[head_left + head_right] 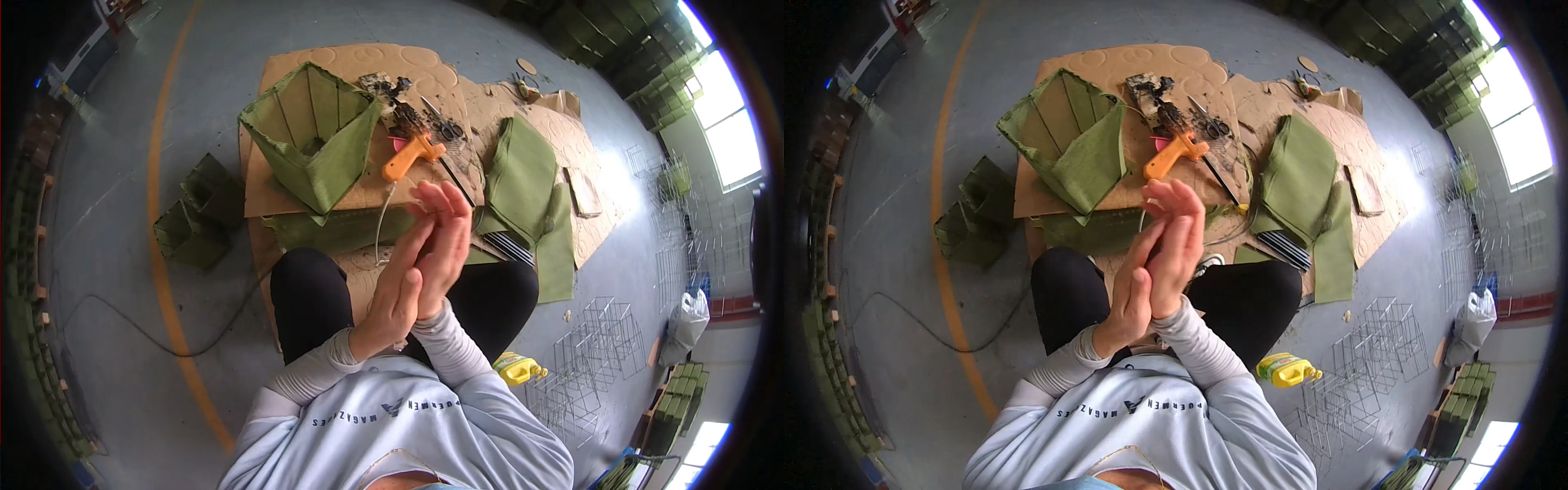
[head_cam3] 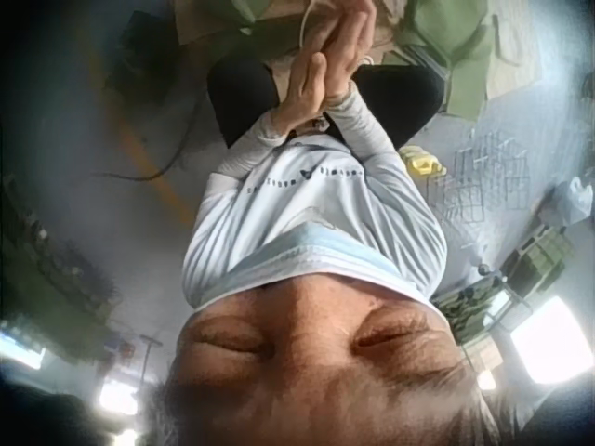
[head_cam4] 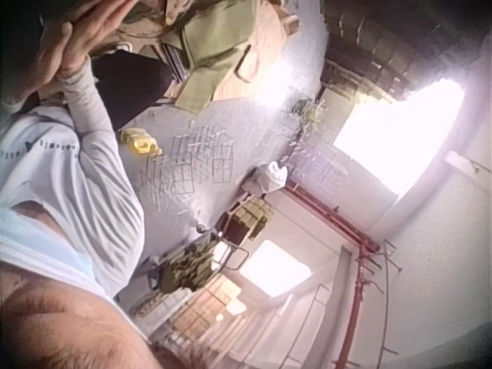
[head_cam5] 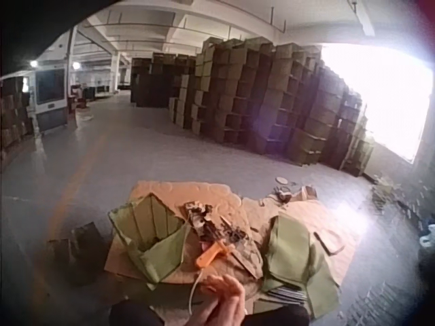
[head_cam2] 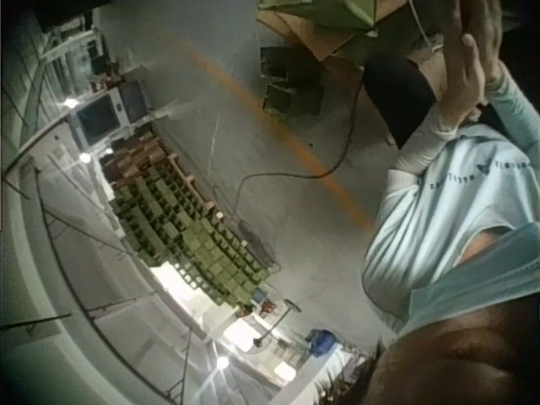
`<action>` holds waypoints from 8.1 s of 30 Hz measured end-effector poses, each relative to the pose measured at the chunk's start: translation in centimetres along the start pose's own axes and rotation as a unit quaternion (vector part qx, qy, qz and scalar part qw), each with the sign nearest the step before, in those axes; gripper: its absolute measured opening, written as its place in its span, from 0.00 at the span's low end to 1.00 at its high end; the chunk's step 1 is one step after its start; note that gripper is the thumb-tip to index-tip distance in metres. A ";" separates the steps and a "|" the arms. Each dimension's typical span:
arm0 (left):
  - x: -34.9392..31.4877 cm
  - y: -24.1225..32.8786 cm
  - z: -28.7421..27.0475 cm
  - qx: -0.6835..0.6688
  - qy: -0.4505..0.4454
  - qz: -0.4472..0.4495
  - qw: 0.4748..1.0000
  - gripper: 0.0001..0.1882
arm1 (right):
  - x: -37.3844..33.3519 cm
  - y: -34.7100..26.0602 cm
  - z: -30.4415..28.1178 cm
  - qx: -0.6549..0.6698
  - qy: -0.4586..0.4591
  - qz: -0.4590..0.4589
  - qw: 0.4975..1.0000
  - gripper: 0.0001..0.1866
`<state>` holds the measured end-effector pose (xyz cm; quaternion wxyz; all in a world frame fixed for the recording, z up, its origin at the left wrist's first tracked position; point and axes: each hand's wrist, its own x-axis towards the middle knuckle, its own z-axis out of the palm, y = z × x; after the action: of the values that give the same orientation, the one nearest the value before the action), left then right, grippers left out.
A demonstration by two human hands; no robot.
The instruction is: Assembling green fabric storage boxes using a hot glue gun to secure fabric over a metal frame.
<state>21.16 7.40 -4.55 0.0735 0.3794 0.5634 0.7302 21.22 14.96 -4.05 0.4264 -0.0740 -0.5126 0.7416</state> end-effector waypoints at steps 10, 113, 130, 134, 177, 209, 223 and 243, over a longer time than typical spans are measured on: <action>1.5 0.0 -2.0 0.161 -0.008 0.110 0.981 0.15 | 5.2 2.7 -1.7 0.291 0.049 0.267 0.917 0.24; 10.7 -4.3 -18.8 0.590 0.079 0.301 0.745 0.11 | 15.1 5.1 6.2 -0.433 -0.428 -0.370 0.702 0.14; 12.3 -3.8 -17.2 0.607 0.058 0.326 0.722 0.10 | 16.8 3.3 8.0 -0.431 -0.500 -0.325 0.677 0.09; 12.5 -3.5 -16.7 0.600 0.032 0.311 0.736 0.11 | 15.5 3.6 4.4 -0.396 -0.412 -0.465 0.676 0.15; 11.7 -2.7 -12.4 0.676 0.044 0.160 0.718 0.05 | 19.9 4.0 5.5 -0.375 -0.595 -0.436 0.561 0.21; 13.1 -1.9 -14.3 0.587 0.020 0.148 0.796 0.04 | 20.8 3.1 7.9 -0.424 -0.694 -0.325 0.483 0.10; 10.0 -2.2 -16.3 0.606 0.044 0.296 0.737 0.13 | 16.9 5.0 4.4 -0.423 -0.491 -0.359 0.672 0.12; 17.0 -1.0 -18.9 0.473 -0.182 -0.042 0.861 0.03 | 18.8 3.1 9.1 -0.530 -0.592 -0.192 0.577 0.05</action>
<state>-3.17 2.36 1.14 0.0170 0.4712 0.8329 0.2899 2.78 21.60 3.74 0.0455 0.2684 -0.9550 0.1180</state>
